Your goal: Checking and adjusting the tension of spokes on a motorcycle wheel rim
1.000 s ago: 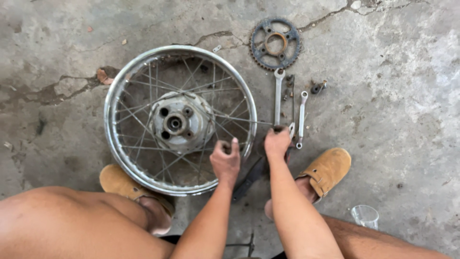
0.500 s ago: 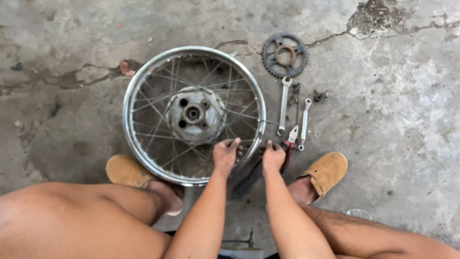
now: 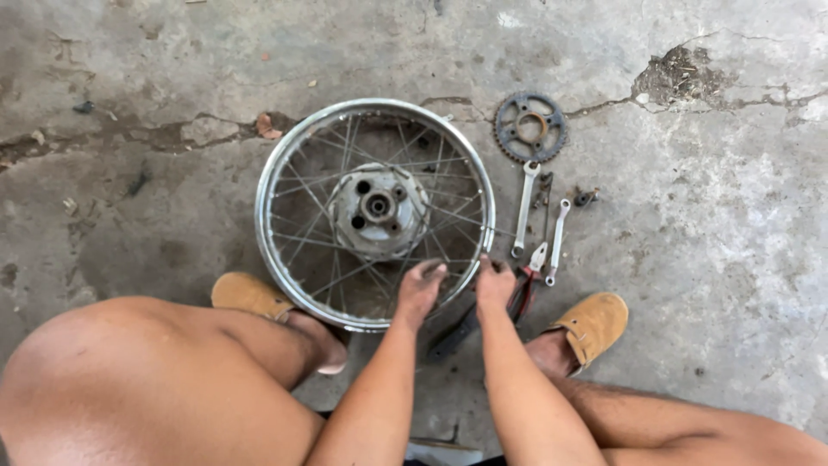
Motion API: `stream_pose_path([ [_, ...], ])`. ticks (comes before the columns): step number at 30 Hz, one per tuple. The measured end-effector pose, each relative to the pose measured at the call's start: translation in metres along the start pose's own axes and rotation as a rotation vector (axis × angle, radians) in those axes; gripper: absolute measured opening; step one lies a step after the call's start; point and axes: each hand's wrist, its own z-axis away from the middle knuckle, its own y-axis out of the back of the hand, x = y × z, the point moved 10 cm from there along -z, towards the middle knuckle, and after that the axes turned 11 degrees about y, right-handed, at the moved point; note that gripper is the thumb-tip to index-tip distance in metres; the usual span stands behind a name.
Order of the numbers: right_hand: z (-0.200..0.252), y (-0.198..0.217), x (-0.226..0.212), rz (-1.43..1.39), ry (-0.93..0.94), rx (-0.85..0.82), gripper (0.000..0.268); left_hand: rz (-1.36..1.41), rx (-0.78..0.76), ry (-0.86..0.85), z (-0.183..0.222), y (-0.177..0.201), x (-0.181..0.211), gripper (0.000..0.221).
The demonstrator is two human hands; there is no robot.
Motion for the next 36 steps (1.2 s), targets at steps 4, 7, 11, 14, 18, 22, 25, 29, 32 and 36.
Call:
stream_pose_path([
  [4, 0.002, 0.005, 0.000, 0.049, 0.029, -0.005, 0.026, 0.125, -0.141, -0.077, 0.039, -0.024, 0.060, 0.062],
  [7, -0.003, 0.009, 0.000, 0.037, 0.045, 0.012, 0.030, 0.124, -0.195, -0.133, 0.025, -0.047, 0.065, 0.052],
  [11, -0.008, 0.010, -0.018, 0.114, 0.067, 0.045, 0.028, 0.048, -0.060, -0.090, -0.010, -0.036, 0.035, 0.041],
  [14, -0.002, 0.008, -0.040, 0.098, 0.033, 0.013, 0.022, 0.001, 0.031, 0.003, -0.020, -0.025, 0.006, 0.042],
  [18, 0.038, 0.026, -0.149, 0.199, 0.131, -0.085, 0.050, -0.025, 0.064, 0.047, -0.047, -0.028, -0.034, 0.037],
  [22, 0.003, 0.004, -0.132, 0.345, 0.219, -0.253, 0.056, -0.057, 0.067, 0.065, -0.028, -0.016, -0.017, 0.037],
  [25, -0.012, 0.002, -0.112, 0.554, 0.265, -0.294, 0.040, 0.025, -0.038, 0.021, 0.006, -0.018, 0.027, 0.051],
  [29, 0.001, 0.011, -0.106, 0.618, 0.199, -0.265, 0.026, 0.070, -0.159, 0.083, 0.025, -0.035, 0.051, 0.066],
  [32, 0.022, 0.014, -0.109, 0.589, 0.172, -0.267, 0.028, 0.111, -0.168, 0.112, 0.039, -0.040, 0.060, 0.068],
  [36, 0.035, 0.014, -0.101, 0.532, 0.177, -0.285, 0.023, 0.274, -0.166, 0.066, 0.006, -0.036, 0.037, 0.058],
])
